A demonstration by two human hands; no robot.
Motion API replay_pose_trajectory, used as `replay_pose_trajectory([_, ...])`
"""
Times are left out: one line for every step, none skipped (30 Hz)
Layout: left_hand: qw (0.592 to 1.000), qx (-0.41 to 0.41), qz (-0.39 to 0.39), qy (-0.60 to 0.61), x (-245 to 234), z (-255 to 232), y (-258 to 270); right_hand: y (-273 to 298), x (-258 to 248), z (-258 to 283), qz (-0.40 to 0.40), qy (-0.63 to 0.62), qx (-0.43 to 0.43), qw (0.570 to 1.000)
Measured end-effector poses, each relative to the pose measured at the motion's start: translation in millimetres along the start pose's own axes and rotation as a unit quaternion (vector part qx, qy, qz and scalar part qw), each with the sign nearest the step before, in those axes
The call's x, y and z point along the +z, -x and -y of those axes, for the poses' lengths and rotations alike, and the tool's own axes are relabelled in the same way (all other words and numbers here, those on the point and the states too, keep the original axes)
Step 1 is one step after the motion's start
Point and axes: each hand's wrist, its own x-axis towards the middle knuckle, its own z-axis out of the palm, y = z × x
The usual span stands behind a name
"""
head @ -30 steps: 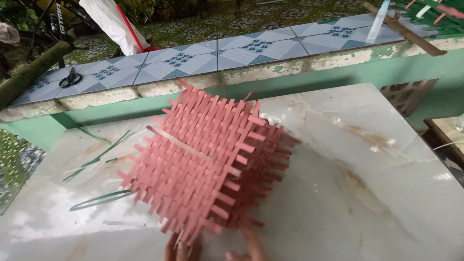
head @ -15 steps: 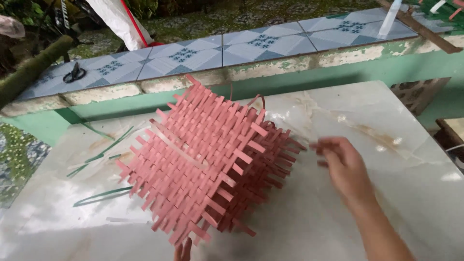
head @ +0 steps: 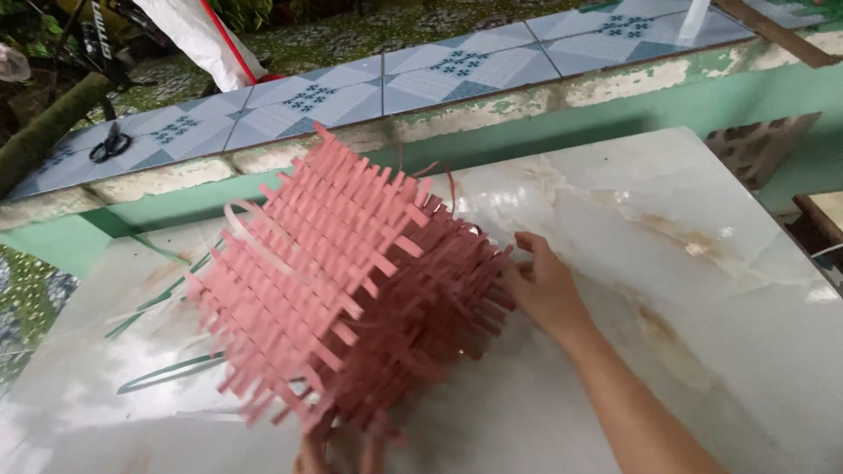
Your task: Attaching a clear plastic strap to a pink woven mat to create a handle, then handling a stack of similar mats.
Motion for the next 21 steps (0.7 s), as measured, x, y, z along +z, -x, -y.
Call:
replay_pose_trajectory([1.0,0.003,-0.003,-0.003,30,-40,-21,3,4,-3,-0.008,-0.032,-0.009,0.999])
replay_pose_trajectory([1.0,0.003,-0.002,-0.004,27,-56,-26,13,3,1,-0.009,-0.032,-0.008,0.999])
replay_pose_trajectory([0.999,-0.032,0.017,0.004,24,-73,-32,23,4,5,-0.007,-0.028,0.012,1.0])
replay_pose_trajectory([0.997,-0.068,0.036,0.011,20,-90,-37,34,4,9,-0.005,-0.024,0.032,0.999])
replay_pose_trajectory([0.997,-0.067,0.035,0.011,14,-81,-48,41,5,9,-0.004,-0.024,0.031,0.999])
replay_pose_trajectory([0.991,-0.134,0.024,-0.019,6,-71,-59,49,6,9,0.008,-0.013,0.036,0.999])
replay_pose_trajectory([0.979,-0.2,0.013,-0.047,-1,-61,-70,56,6,10,0.02,-0.002,0.04,0.999])
replay_pose_trajectory([0.979,-0.2,0.011,-0.047,-2,-72,-78,60,9,5,0.021,-0.002,0.039,0.999])
replay_pose_trajectory([0.965,-0.261,0.015,-0.033,-4,-83,-86,64,12,1,0.023,0.004,0.033,0.999])
replay_pose_trajectory([0.947,-0.321,0.019,-0.018,-6,-94,-94,68,15,-3,0.025,0.009,0.027,0.999])
replay_pose_trajectory([0.947,-0.32,0.014,-0.017,-14,-75,-101,73,18,-7,0.028,0.01,0.024,0.999])
replay_pose_trajectory([0.949,-0.314,0.008,-0.038,-22,-57,-109,78,22,-10,0.021,0.006,0.019,1.0])
replay_pose_trajectory([0.95,-0.308,0.0,-0.058,-31,-38,-116,83,25,-14,0.015,0.003,0.015,1.0])
replay_pose_trajectory([0.95,-0.307,-0.005,-0.058,-28,-52,-115,91,27,-11,0.019,0.004,0.012,1.0])
replay_pose_trajectory([0.944,-0.33,-0.018,-0.006,-25,-66,-114,97,28,-7,0.038,0.004,0.036,0.999])
replay_pose_trajectory([0.935,-0.35,-0.031,0.047,-22,-80,-113,104,29,-3,0.056,0.004,0.06,0.997])
replay_pose_trajectory([0.935,-0.35,-0.037,0.048,-26,-69,-114,109,31,-4,0.061,0.006,0.058,0.996])
replay_pose_trajectory([0.941,-0.329,-0.029,0.068,-30,-58,-115,113,33,-6,0.058,0.011,0.071,0.996])
replay_pose_trajectory([0.947,-0.307,-0.02,0.087,-33,-47,-116,117,35,-7,0.055,0.016,0.085,0.995])
replay_pose_trajectory([0.948,-0.306,-0.026,0.088,-33,-53,-115,121,38,-10,0.06,0.017,0.082,0.995])
replay_pose_trajectory([0.947,-0.302,-0.03,0.107,-33,-59,-114,124,41,-14,0.053,0.012,0.083,0.995])
